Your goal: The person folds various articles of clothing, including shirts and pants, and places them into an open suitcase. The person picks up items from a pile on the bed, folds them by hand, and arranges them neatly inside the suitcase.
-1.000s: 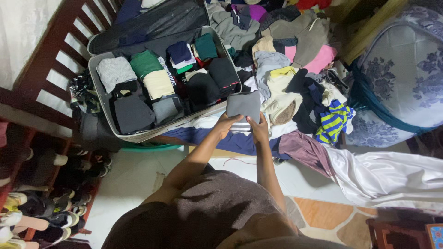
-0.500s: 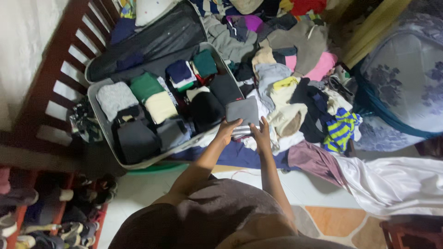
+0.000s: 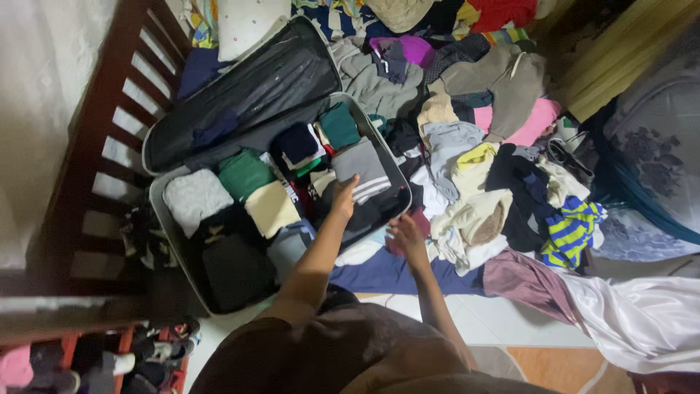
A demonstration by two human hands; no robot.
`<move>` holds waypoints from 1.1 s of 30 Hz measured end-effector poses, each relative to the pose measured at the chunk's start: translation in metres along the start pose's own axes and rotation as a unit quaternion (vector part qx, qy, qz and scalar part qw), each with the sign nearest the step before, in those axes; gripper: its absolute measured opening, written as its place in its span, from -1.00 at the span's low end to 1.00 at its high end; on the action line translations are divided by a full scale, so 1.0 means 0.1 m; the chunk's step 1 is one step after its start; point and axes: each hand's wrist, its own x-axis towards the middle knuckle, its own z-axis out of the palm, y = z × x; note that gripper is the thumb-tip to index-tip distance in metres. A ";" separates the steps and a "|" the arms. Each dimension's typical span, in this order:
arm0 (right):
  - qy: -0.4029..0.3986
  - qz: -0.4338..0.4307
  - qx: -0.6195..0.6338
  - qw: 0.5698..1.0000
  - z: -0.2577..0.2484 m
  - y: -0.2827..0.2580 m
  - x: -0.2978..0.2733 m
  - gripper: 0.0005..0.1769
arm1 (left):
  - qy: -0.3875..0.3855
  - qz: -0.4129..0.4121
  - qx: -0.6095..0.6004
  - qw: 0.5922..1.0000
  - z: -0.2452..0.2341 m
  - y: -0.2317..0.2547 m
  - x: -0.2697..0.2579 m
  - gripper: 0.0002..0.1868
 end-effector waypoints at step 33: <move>0.198 0.164 -0.035 0.966 -0.73 1.04 -0.05 -0.65 | 0.380 0.164 0.572 0.709 -0.88 -0.83 3.41 0.05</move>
